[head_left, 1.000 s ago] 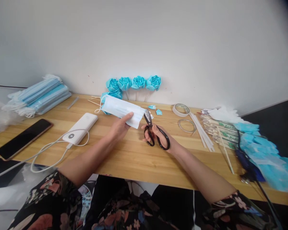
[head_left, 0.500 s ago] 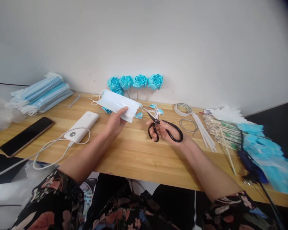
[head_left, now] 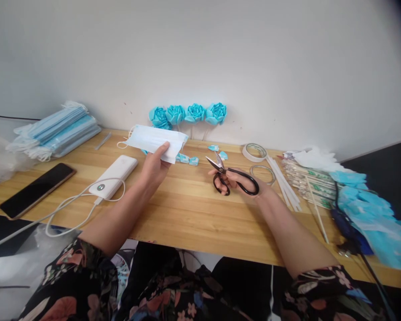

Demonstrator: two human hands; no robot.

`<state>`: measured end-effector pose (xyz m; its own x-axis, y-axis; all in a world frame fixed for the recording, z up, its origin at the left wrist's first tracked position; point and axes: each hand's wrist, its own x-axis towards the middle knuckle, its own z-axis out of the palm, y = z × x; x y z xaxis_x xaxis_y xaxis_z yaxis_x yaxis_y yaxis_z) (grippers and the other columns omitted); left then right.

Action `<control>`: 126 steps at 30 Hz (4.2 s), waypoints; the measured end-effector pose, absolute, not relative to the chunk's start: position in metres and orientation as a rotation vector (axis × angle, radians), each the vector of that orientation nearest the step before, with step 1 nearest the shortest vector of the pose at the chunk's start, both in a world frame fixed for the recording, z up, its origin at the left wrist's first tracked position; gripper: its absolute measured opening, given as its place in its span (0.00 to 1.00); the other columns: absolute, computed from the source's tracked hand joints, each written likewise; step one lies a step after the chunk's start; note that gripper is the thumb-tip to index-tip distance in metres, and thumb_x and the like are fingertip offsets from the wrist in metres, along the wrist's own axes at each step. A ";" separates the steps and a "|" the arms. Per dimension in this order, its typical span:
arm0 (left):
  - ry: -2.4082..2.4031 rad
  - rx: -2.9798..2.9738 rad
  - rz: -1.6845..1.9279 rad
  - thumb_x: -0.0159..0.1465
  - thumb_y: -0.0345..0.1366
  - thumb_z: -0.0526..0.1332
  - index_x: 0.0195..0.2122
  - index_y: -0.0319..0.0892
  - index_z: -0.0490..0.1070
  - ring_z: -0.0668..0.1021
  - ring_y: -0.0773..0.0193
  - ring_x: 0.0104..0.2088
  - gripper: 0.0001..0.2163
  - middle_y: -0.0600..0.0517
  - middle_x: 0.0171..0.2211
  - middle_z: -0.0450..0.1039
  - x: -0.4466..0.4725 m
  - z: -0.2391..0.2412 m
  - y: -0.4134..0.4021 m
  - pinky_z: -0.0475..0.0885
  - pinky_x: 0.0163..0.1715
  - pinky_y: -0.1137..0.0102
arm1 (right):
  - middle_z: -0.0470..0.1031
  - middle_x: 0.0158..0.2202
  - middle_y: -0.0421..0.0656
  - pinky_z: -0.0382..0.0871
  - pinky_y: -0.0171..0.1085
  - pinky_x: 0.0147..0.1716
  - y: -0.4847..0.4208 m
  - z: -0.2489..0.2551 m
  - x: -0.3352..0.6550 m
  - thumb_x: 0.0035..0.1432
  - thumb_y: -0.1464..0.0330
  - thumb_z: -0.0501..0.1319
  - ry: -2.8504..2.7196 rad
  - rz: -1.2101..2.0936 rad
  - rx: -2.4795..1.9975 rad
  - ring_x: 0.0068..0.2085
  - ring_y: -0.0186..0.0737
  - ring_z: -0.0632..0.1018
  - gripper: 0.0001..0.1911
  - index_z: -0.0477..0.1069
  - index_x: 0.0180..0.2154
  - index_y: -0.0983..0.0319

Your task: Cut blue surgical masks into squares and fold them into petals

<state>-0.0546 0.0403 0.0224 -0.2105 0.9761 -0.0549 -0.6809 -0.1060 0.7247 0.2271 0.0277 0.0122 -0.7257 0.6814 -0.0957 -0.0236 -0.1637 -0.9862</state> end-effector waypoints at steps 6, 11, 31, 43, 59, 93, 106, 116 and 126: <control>0.776 0.540 1.655 0.58 0.31 0.69 0.52 0.43 0.74 0.82 0.61 0.48 0.20 0.50 0.48 0.81 -0.057 0.021 0.042 0.78 0.42 0.76 | 0.74 0.35 0.44 0.70 0.37 0.31 0.034 0.008 0.238 0.64 0.52 0.60 -1.621 1.916 -0.709 0.30 0.35 0.72 0.26 0.71 0.54 0.64; 0.850 0.656 1.567 0.56 0.33 0.71 0.55 0.44 0.73 0.80 0.55 0.54 0.24 0.48 0.51 0.80 -0.051 0.019 0.036 0.79 0.49 0.69 | 0.74 0.33 0.43 0.69 0.36 0.28 0.025 0.019 0.225 0.62 0.49 0.61 -1.661 1.904 -0.673 0.29 0.34 0.72 0.29 0.73 0.53 0.65; 0.881 0.879 1.266 0.52 0.40 0.75 0.53 0.38 0.75 0.77 0.42 0.58 0.28 0.40 0.55 0.77 -0.035 0.015 0.019 0.73 0.58 0.52 | 0.74 0.35 0.45 0.70 0.33 0.27 0.014 0.020 0.206 0.61 0.44 0.61 -1.756 1.802 -0.784 0.29 0.32 0.72 0.32 0.72 0.51 0.66; 0.926 0.890 1.307 0.47 0.42 0.78 0.45 0.37 0.78 0.80 0.43 0.52 0.26 0.41 0.49 0.81 -0.037 0.013 0.022 0.76 0.52 0.56 | 0.77 0.35 0.46 0.69 0.34 0.27 0.011 0.020 0.201 0.61 0.42 0.59 -1.908 1.560 -0.933 0.26 0.32 0.72 0.36 0.73 0.55 0.65; 0.923 0.933 1.360 0.48 0.41 0.77 0.44 0.37 0.78 0.80 0.42 0.51 0.24 0.40 0.49 0.81 -0.040 0.009 0.024 0.76 0.52 0.53 | 0.71 0.27 0.40 0.62 0.30 0.19 0.010 0.019 0.199 0.59 0.45 0.62 -1.888 1.515 -1.062 0.20 0.27 0.67 0.33 0.76 0.52 0.65; 0.922 0.964 1.342 0.50 0.41 0.76 0.44 0.37 0.78 0.80 0.43 0.52 0.23 0.40 0.48 0.81 -0.040 0.010 0.025 0.76 0.53 0.53 | 0.67 0.22 0.36 0.56 0.30 0.14 0.005 0.030 0.193 0.56 0.46 0.63 -1.806 1.528 -1.188 0.16 0.25 0.63 0.33 0.77 0.50 0.67; 0.923 0.948 1.349 0.48 0.42 0.77 0.45 0.36 0.78 0.79 0.41 0.53 0.25 0.40 0.49 0.81 -0.041 0.011 0.025 0.75 0.54 0.52 | 0.67 0.21 0.35 0.54 0.30 0.15 0.004 0.032 0.192 0.55 0.47 0.64 -1.790 1.507 -1.210 0.16 0.25 0.62 0.33 0.77 0.50 0.68; 0.946 0.969 1.328 0.47 0.44 0.77 0.45 0.35 0.78 0.79 0.42 0.53 0.27 0.39 0.51 0.79 -0.041 0.011 0.026 0.75 0.53 0.53 | 0.67 0.20 0.35 0.53 0.30 0.16 0.003 0.035 0.191 0.54 0.49 0.64 -1.792 1.496 -1.266 0.16 0.25 0.62 0.33 0.77 0.51 0.69; 0.972 1.057 1.228 0.48 0.49 0.76 0.51 0.36 0.72 0.80 0.54 0.42 0.33 0.40 0.47 0.78 -0.038 0.017 0.020 0.74 0.34 0.68 | 0.65 0.19 0.35 0.52 0.31 0.17 0.002 0.039 0.189 0.51 0.50 0.65 -1.817 1.470 -1.300 0.16 0.26 0.63 0.33 0.78 0.50 0.69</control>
<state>-0.0384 0.0200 0.0169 0.0981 0.9951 -0.0111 -0.2393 0.0345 0.9703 0.1889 0.0024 0.0389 -0.4455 0.8727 -0.1998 0.3778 -0.0190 -0.9257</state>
